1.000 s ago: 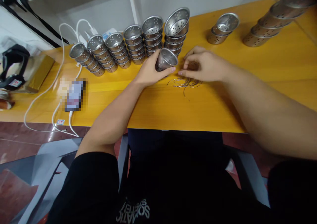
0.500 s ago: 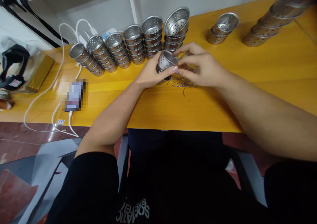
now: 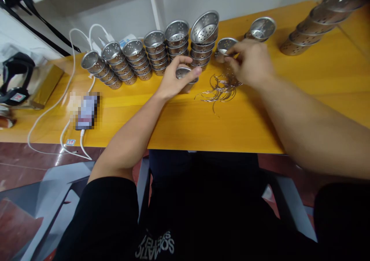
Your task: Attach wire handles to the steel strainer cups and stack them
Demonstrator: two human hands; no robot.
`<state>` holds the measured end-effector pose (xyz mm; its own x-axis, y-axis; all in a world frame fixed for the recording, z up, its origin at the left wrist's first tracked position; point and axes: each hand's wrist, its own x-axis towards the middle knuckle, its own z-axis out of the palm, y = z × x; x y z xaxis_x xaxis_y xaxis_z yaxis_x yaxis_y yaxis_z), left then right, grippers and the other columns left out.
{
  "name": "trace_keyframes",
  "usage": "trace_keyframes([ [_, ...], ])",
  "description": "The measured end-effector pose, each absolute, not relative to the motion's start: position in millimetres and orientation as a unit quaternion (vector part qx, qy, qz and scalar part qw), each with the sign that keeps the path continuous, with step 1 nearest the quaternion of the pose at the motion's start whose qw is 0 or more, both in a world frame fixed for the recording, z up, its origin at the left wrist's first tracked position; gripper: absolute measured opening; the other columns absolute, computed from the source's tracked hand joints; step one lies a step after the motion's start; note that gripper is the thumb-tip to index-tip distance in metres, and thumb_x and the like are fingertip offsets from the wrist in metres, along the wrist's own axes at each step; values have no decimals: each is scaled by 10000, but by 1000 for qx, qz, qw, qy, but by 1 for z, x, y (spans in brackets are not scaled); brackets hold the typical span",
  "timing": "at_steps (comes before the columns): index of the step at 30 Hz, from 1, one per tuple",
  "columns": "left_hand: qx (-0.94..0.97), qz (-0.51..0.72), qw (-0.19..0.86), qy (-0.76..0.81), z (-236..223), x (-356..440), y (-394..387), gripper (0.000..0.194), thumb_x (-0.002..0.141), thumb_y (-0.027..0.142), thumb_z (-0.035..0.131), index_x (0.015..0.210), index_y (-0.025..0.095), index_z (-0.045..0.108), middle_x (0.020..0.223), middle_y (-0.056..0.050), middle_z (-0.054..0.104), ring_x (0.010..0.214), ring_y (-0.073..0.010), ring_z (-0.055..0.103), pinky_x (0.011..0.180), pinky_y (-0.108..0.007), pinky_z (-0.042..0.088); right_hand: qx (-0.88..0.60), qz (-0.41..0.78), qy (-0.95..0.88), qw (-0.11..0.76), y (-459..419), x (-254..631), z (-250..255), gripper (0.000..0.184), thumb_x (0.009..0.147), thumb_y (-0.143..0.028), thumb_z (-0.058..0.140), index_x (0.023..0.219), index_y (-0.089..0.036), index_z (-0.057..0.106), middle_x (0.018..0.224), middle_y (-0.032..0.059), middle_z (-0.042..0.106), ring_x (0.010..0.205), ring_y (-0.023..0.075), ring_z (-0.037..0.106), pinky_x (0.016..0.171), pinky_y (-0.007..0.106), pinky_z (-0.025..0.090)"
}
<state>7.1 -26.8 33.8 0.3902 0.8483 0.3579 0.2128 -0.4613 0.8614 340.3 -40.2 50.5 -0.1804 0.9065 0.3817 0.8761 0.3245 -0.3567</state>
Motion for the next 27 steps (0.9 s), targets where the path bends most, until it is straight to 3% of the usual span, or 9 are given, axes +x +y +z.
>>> trace_keyframes([
  [3,789,402,354,303,17,7,-13,1376,763,1207,975,1682,259,590,1381,-127,803,1258,-356,878,1206,-622,720,-586,47,-767,258,-39,334,50,229,1271,-216,740,1440,-161,885,1582,248,872,1536,373,778,1348,491,580],
  [5,816,395,326,269,7,7,-6,1470,769,1190,989,1769,232,496,1463,-158,769,1383,-390,864,1284,-638,681,-590,53,-764,254,-39,330,50,237,1280,-202,748,1458,-138,892,1580,251,869,1528,355,774,1343,462,567],
  [10,840,375,288,266,-9,6,0,1237,1031,971,962,1843,231,391,1639,-204,699,1521,-397,826,1388,-639,633,-600,59,-759,245,-40,322,47,225,1302,-218,761,1454,-137,906,1544,238,887,1451,347,793,1287,459,585],
  [15,845,368,281,265,-15,3,6,1105,1089,827,981,1827,240,405,1631,-189,708,1493,-378,833,1395,-633,632,-601,67,-765,222,-42,324,51,293,1343,-242,731,1536,-94,895,1599,262,858,1474,340,789,1283,460,567],
  [20,853,363,271,259,-17,1,9,1124,1093,904,929,1840,252,401,1641,-193,696,1499,-381,814,1405,-642,612,-616,66,-761,194,-43,336,57,308,1328,-256,754,1557,-119,906,1591,268,854,1472,374,794,1287,496,582],
  [27,854,379,257,249,-25,3,19,1386,967,1192,799,1882,277,301,1692,-201,631,1566,-410,765,1429,-649,582,-595,71,-775,200,-41,339,52,241,1304,-268,759,1473,-188,912,1580,226,857,1469,389,793,1331,506,587],
])
